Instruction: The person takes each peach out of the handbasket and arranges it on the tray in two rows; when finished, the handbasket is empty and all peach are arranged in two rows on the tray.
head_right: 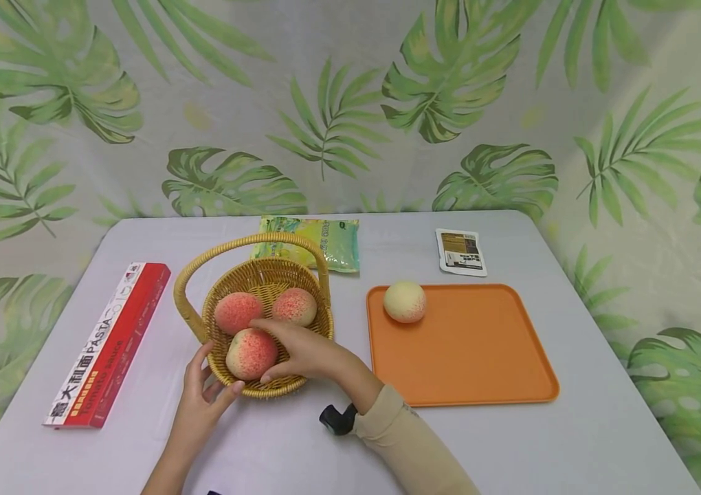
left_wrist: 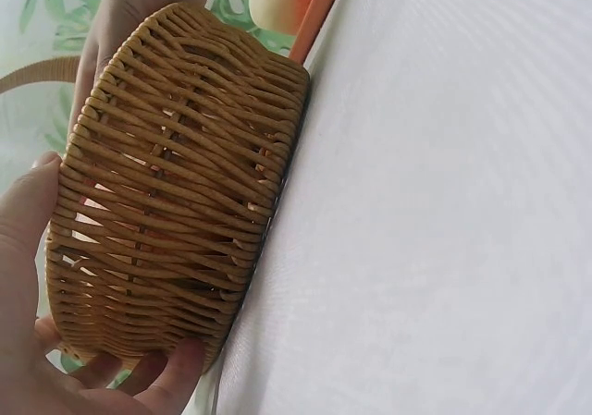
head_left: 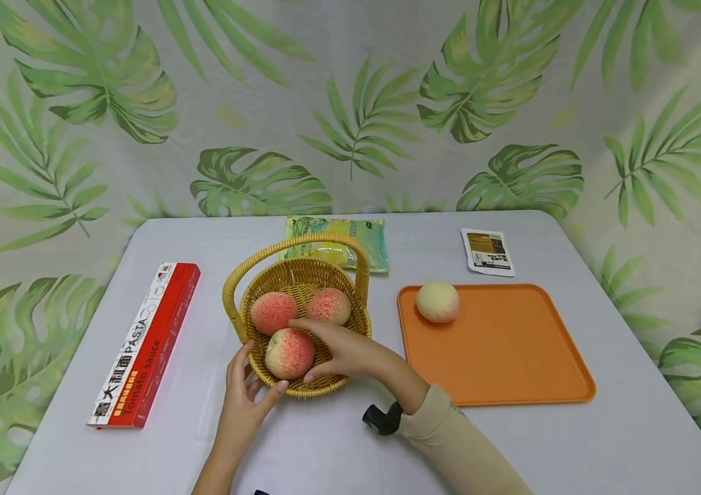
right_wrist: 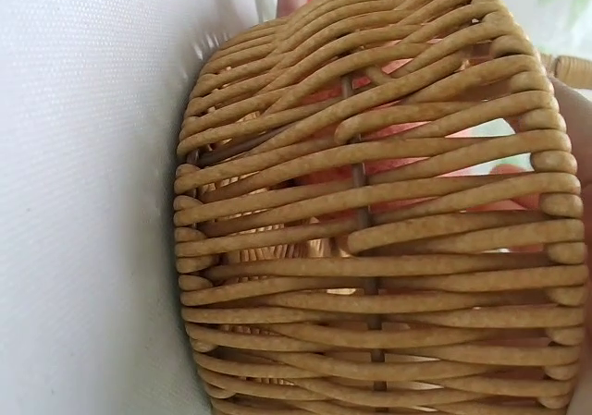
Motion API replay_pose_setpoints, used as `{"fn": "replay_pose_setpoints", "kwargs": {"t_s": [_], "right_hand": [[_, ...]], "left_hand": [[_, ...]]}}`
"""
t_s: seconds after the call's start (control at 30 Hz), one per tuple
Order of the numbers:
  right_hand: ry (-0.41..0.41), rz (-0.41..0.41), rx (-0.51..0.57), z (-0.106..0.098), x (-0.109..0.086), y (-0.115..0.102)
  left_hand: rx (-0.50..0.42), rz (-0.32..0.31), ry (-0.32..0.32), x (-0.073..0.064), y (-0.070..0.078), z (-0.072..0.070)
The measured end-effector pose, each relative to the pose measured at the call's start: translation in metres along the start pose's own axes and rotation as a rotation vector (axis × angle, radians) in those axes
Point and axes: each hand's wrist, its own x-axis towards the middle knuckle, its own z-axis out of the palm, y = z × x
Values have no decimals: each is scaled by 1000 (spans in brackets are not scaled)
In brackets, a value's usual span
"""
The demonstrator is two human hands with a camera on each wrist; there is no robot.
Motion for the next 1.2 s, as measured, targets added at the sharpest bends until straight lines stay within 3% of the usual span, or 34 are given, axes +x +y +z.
{"fn": "replay_pose_setpoints", "kwargs": {"t_s": [0.27,0.6,0.93,1.2], "right_hand": [[-41,13,1,1,5,0],[-54,-88,-19,4,16,5],[-76,-9,-65,6,20,1],[-46,-43,-87,9,21,1]], "left_hand": [[0,2,-10,1,-1,0],[1,-17,-7,0,1,-1],[-14,-25,-11,-1,1,0],[-18,-19,-11,-1,1,0]]}}
